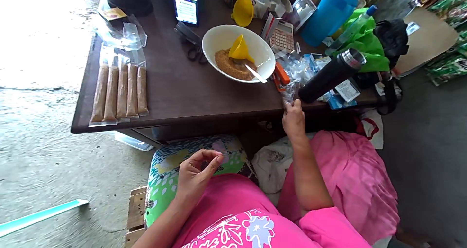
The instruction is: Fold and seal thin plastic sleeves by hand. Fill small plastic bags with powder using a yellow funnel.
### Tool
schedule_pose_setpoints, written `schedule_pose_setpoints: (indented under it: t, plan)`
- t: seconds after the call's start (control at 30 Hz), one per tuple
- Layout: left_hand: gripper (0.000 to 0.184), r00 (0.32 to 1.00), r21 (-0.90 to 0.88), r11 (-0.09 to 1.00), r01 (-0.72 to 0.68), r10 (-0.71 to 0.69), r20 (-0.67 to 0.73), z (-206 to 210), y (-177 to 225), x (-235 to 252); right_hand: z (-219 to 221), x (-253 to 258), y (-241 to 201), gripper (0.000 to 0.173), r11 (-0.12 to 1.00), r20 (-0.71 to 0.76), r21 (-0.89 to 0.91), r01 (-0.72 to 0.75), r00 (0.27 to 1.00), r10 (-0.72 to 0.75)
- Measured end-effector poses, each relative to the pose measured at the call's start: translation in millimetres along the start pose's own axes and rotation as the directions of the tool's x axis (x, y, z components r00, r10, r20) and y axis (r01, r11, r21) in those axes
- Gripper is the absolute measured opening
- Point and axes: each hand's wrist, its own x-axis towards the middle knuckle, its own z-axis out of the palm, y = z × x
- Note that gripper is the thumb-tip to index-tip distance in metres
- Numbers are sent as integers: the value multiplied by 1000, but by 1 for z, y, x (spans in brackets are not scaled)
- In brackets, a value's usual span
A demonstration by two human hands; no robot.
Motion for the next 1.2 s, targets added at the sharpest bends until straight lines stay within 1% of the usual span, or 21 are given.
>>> schedule_pose_setpoints:
  t: [0.1,0.2,0.27,0.3,0.37,0.43,0.5,0.57,0.63,0.67,0.7,0.73,0.77,0.8,0.83,0.87,0.93,1.0,1.07,1.13,1.2]
  plan:
    - [5,1000,3,1000,7,-7,-10,0,0,1,5,4,0,30,996,-21,-80,-40,999,38]
    - [6,1000,-7,1000,5,-5,-14,-1,0,0,10,6,-2,43,992,-42,-87,-97,995,93]
    - [6,1000,-12,1000,5,-5,-14,-2,0,-1,15,7,2,39,994,-85,-86,-67,995,60]
    - [6,1000,-12,1000,7,-7,-16,-3,0,-1,15,7,6,36,997,-97,-64,-44,995,38]
    - [5,1000,-13,1000,6,-6,-19,-3,0,-2,8,5,12,32,1000,-56,4,-12,998,13]
    - [6,1000,-25,1000,-3,3,-19,-4,1,-3,-4,2,15,36,995,32,97,-16,999,13]
    - [6,1000,-36,999,-14,13,-18,-4,1,-4,-18,-5,20,41,981,52,192,-2,999,-8]
    - [5,1000,-42,999,-21,21,-19,-5,1,-5,-34,-17,19,42,962,-38,273,30,999,-20]
    - [6,1000,-40,999,-25,24,-18,-5,1,-6,-49,-33,15,36,914,-204,399,80,979,3]
    - [6,1000,-37,999,-24,24,-14,-5,1,-6,-54,-40,13,32,859,-259,501,104,965,34]
    - [6,1000,-34,999,-22,22,-9,-5,1,-6,-57,-46,10,29,768,-273,628,126,960,66]
    - [5,1000,-32,999,-22,21,-5,-4,2,-6,-60,-52,7,25,633,-246,762,137,965,87]
    - [5,1000,-29,999,-22,22,1,-4,2,-6,-63,-56,3,23,461,-178,880,116,980,93]
    - [6,1000,-28,999,-23,24,7,-3,2,-7,-65,-59,-1,24,291,-93,955,64,992,85]
    - [6,1000,-26,999,-27,27,10,-2,2,-7,-65,-62,-6,25,152,-15,988,4,997,71]
    - [6,999,-24,999,-30,30,14,-2,1,-8,-65,-64,-12,26,54,48,997,-51,997,55]
    - [7,999,-23,999,-32,32,13,-2,2,-9,-62,-67,-22,24,-51,117,992,-116,993,23]
    - [7,999,-24,999,-33,33,3,-3,3,-11,-57,-71,-31,19,-108,145,983,-146,989,-18]
    - [7,999,-23,999,-32,32,-5,-4,5,-13,-52,-73,-40,13,-143,151,977,-160,986,-72]
    - [6,999,-27,999,-36,36,-1,-4,7,-14,-48,-76,-48,6,-151,134,977,-152,983,-125]
    - [6,999,-23,999,-45,45,2,-3,8,-15,-45,-78,-56,8,-159,113,978,-137,982,-151]
